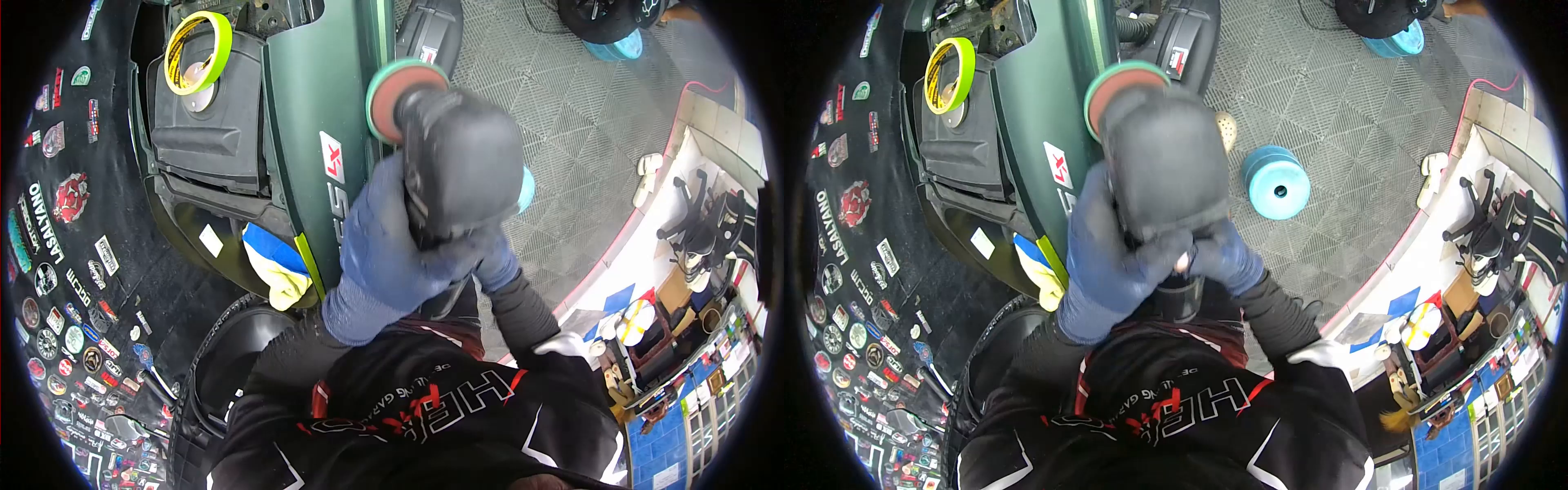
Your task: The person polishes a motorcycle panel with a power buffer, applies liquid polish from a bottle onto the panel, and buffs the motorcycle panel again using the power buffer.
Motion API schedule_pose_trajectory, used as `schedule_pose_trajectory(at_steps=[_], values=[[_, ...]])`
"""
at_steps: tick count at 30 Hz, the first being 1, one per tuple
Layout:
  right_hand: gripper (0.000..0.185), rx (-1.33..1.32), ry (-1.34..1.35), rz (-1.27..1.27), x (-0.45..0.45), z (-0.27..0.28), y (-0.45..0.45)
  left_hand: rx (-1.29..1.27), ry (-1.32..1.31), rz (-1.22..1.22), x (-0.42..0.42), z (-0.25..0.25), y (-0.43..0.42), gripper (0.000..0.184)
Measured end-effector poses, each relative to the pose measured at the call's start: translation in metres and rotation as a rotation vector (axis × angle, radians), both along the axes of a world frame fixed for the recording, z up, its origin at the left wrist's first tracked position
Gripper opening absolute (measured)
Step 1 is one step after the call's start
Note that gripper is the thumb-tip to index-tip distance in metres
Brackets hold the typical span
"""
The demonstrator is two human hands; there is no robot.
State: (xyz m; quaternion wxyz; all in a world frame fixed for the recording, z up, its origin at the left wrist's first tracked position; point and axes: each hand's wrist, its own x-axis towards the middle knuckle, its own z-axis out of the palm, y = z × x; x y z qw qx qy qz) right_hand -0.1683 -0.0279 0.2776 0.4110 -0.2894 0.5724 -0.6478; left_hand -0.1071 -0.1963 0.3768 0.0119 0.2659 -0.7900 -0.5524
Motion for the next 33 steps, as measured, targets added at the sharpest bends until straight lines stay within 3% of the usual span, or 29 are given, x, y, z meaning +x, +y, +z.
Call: schedule_pose_trajectory(at_steps=[2,7,8,12,14,19,21,22,24,26,27,29,30,33], values=[[0.066,-0.014,0.039,0.01,-0.008,-0.004,-0.002,0.033,0.059,0.03,-0.018,0.003,-0.01,0.065],[0.064,0.092,0.527,0.021,-0.005,-0.016,0.007,0.075,0.036,0.069,-0.012,0.001,-0.001,0.067],[0.073,0.252,-0.309,-0.02,0.0,0.002,0.007,0.035,0.01,0.031,-0.003,0.0,0.003,0.07],[0.091,0.088,-0.393,-0.103,0.068,-0.009,0.044,0.054,-0.074,-0.003,0.05,-0.005,0.027,0.076],[0.106,0.168,-0.714,-0.01,0.079,0.01,0.049,0.149,-0.152,-0.031,0.071,-0.009,0.035,0.082],[0.101,0.329,-0.625,0.026,0.046,0.036,0.028,0.129,-0.063,0.007,0.06,-0.012,0.027,0.086],[0.097,0.179,-0.505,0.023,0.021,0.033,0.012,0.143,0.061,0.053,0.037,-0.013,0.015,0.084],[0.097,0.014,-0.249,0.134,0.004,0.022,0.004,0.143,0.068,0.057,0.025,-0.013,0.01,0.084],[0.095,0.047,-0.385,0.044,-0.017,0.04,-0.014,0.042,0.179,0.111,0.001,-0.011,0.001,0.08],[0.084,0.048,-0.591,-0.021,-0.042,0.057,-0.031,0.132,0.175,0.173,-0.019,-0.002,-0.008,0.077],[0.084,0.049,-0.584,-0.016,-0.055,0.062,-0.038,0.225,0.166,0.228,-0.028,0.003,-0.013,0.075],[0.077,0.021,-0.231,0.084,-0.083,0.075,-0.055,0.287,0.219,0.276,-0.049,0.01,-0.023,0.072],[0.071,0.053,-0.468,0.049,-0.094,0.09,-0.064,0.348,0.264,0.32,-0.059,0.013,-0.028,0.069],[0.065,0.065,-0.571,0.103,-0.128,0.111,-0.089,0.295,0.201,0.318,-0.085,0.026,-0.047,0.062]])
